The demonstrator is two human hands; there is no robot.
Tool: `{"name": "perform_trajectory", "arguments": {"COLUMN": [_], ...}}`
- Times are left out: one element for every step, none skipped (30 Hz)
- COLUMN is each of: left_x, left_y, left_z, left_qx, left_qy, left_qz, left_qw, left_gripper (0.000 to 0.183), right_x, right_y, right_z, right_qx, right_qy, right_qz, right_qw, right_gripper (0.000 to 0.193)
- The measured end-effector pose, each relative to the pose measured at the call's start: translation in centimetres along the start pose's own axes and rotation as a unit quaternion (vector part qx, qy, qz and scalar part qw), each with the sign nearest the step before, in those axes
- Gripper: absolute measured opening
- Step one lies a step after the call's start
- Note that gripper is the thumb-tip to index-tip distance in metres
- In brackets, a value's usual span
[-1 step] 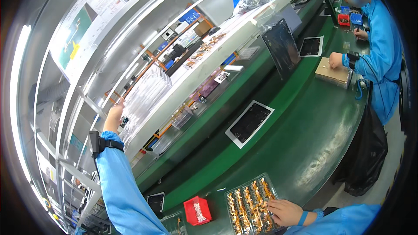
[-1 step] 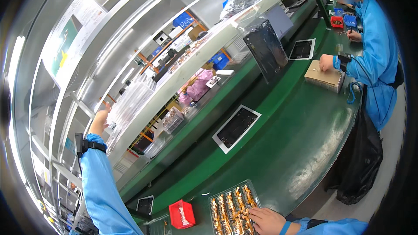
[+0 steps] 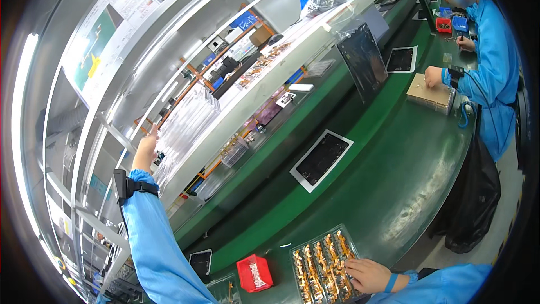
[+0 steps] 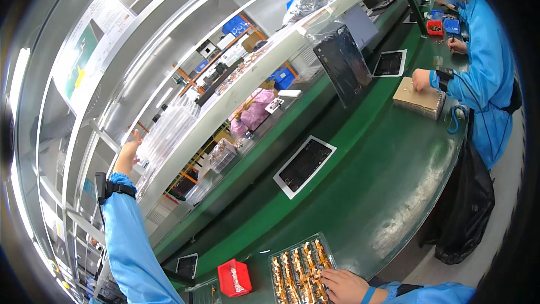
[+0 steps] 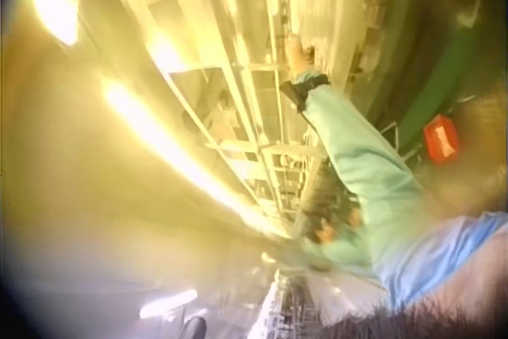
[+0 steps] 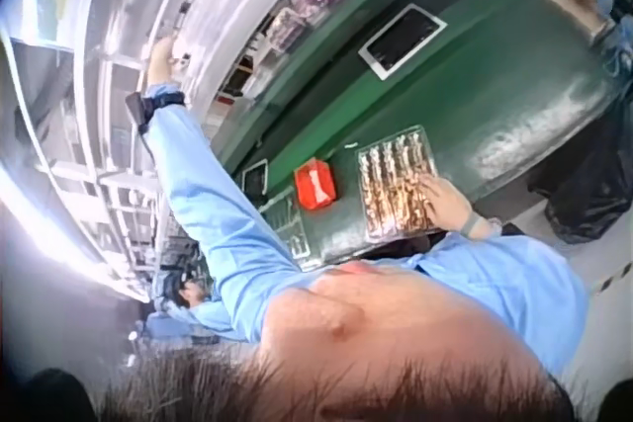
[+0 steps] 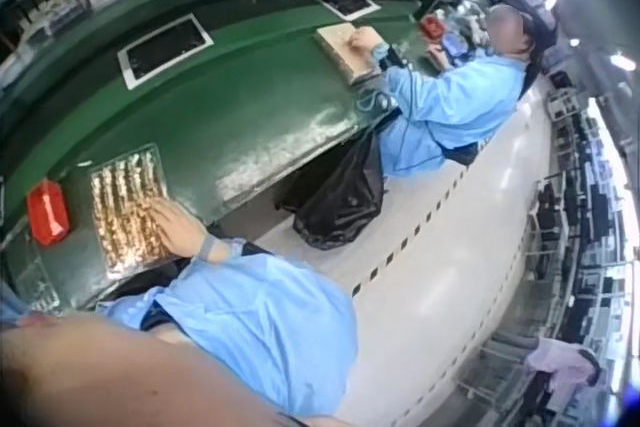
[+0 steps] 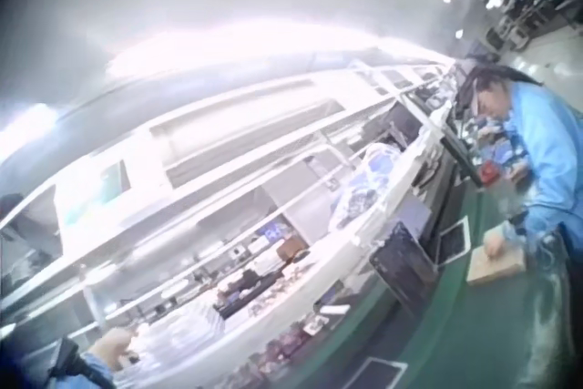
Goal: The worker is assembling small electronic components and placing them into a plastic tray on an assembly line.
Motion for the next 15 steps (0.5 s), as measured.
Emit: {"name": "perform_trajectory", "arguments": {"left_x": [-0.1,-0.8,-0.2,0.5,1.5,2.3,1.8,1.0,0.6,0.1,-0.8,-1.8,-3.5,-3.4,-4.0], "left_y": [-0.2,-0.1,0.1,0.1,0.0,0.1,0.8,1.5,1.3,1.2,1.0,1.2,1.5,2.3,3.5], "left_z": [0.3,-0.3,-0.1,0.5,1.3,1.8,1.5,0.9,0.4,-0.5,-1.3,-3.9,-5.8,-5.6,-4.8], "left_qx": [-0.034,-0.101,-0.101,-0.116,-0.129,-0.137,-0.141,-0.154,-0.163,-0.191,-0.208,-0.237,-0.206,-0.195,-0.175], "left_qy": [-0.010,0.045,0.045,0.085,0.125,0.109,0.105,0.080,0.061,0.074,0.066,0.156,0.123,0.143,0.163], "left_qz": [-0.015,-0.022,-0.025,-0.043,-0.060,-0.066,-0.075,-0.098,-0.111,-0.104,-0.109,-0.014,-0.083,-0.062,-0.048], "left_qw": [0.999,0.994,0.993,0.989,0.982,0.982,0.982,0.980,0.978,0.973,0.970,0.959,0.967,0.968,0.970], "left_gripper": [0.082,0.103,0.103,0.103,0.104,0.103,0.103,0.102,0.102,0.103,0.107,0.098,0.114,0.110,0.107], "right_x": [-0.1,-0.2,0.0,0.2,0.5,0.4,0.4,0.5,0.7,1.1,1.2,1.1,1.4,1.5,1.1], "right_y": [0.0,0.0,0.0,0.0,0.0,-0.2,-0.4,-0.6,-0.8,-0.9,-0.8,-0.5,-0.1,0.0,0.1], "right_z": [0.1,0.2,0.1,0.1,0.0,-0.1,-0.2,-0.4,-0.7,-0.9,-1.0,-0.6,-0.4,-0.5,-0.5], "right_qx": [-0.004,-0.005,-0.007,-0.008,-0.008,-0.006,-0.004,-0.011,-0.009,-0.006,-0.005,-0.007,-0.008,-0.002,0.008], "right_qy": [-0.002,-0.003,-0.002,-0.002,0.001,0.003,0.007,0.015,0.014,0.013,0.020,0.007,0.004,0.011,0.028], "right_qz": [0.000,0.001,0.000,0.001,0.002,-0.006,-0.014,-0.021,-0.015,-0.012,-0.016,-0.015,-0.022,-0.021,-0.022], "right_qw": [1.000,1.000,1.000,1.000,1.000,1.000,1.000,1.000,1.000,1.000,1.000,1.000,1.000,1.000,0.999], "right_gripper": [0.039,0.039,0.039,0.040,0.040,0.040,0.040,0.040,0.041,0.041,0.041,0.041,0.041,0.042,0.042]}}
Point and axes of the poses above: each hand's wrist, its own x-axis away from the middle knuckle, its own y-axis out of the palm, z = x × y, the point moved 3 cm from there along -x, towards the middle knuckle, and after that the axes turned 9 degrees about y, right-handed, at the moved point
